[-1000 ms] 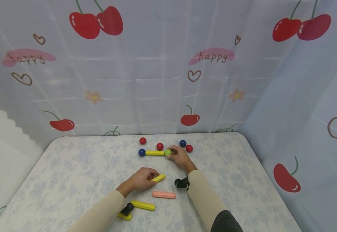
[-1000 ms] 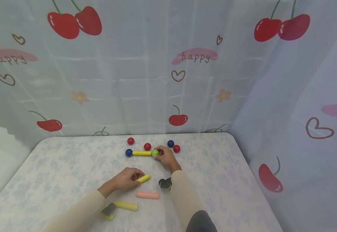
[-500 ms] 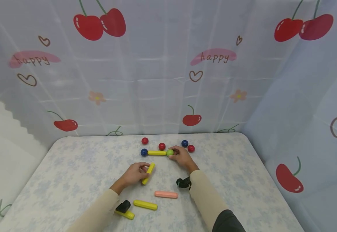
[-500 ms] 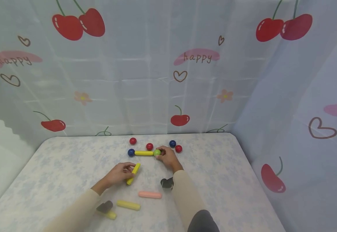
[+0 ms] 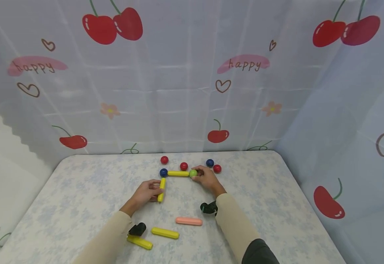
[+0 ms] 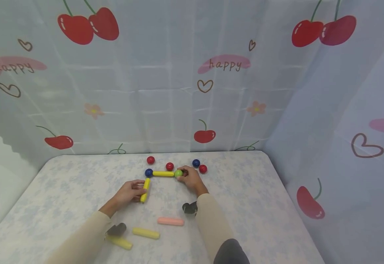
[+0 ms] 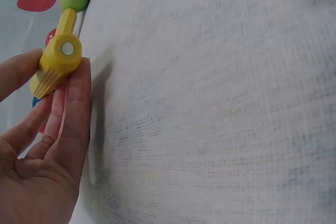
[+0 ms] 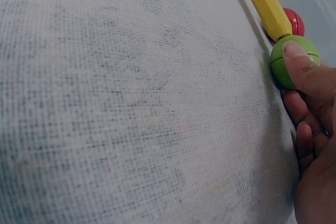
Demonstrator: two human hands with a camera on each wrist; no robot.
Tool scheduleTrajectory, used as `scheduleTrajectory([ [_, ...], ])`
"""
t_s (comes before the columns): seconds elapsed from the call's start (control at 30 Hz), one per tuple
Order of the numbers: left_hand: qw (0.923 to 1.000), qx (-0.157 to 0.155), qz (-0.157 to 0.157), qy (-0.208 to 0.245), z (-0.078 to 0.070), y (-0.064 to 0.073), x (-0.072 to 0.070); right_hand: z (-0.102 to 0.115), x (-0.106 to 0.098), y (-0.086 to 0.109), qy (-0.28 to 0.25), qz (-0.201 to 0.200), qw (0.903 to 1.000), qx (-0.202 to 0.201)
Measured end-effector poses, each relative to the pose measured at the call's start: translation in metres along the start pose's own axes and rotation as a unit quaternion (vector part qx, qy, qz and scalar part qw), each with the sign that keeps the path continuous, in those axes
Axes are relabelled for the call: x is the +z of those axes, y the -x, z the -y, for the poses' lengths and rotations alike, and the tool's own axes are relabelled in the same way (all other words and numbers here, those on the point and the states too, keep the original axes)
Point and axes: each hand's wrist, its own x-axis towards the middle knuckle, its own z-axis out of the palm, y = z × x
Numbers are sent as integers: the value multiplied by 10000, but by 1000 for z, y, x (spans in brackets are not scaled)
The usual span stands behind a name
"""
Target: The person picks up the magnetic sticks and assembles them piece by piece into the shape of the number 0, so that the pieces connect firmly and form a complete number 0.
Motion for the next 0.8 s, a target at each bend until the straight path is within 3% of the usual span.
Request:
scheduleTrajectory([
  [0.27, 9999, -143, -78, 25, -1, -8, -1, 3, 0, 2, 5, -9, 10000, 83],
  [0.6, 9998, -86, -147, 56, -2, -9, -1, 4, 1, 4, 24, 2, 10000, -40],
  [0.8, 9995, -3, -289, -152, -6, -9, 1, 3, 0, 3, 69, -45, 9999, -88],
])
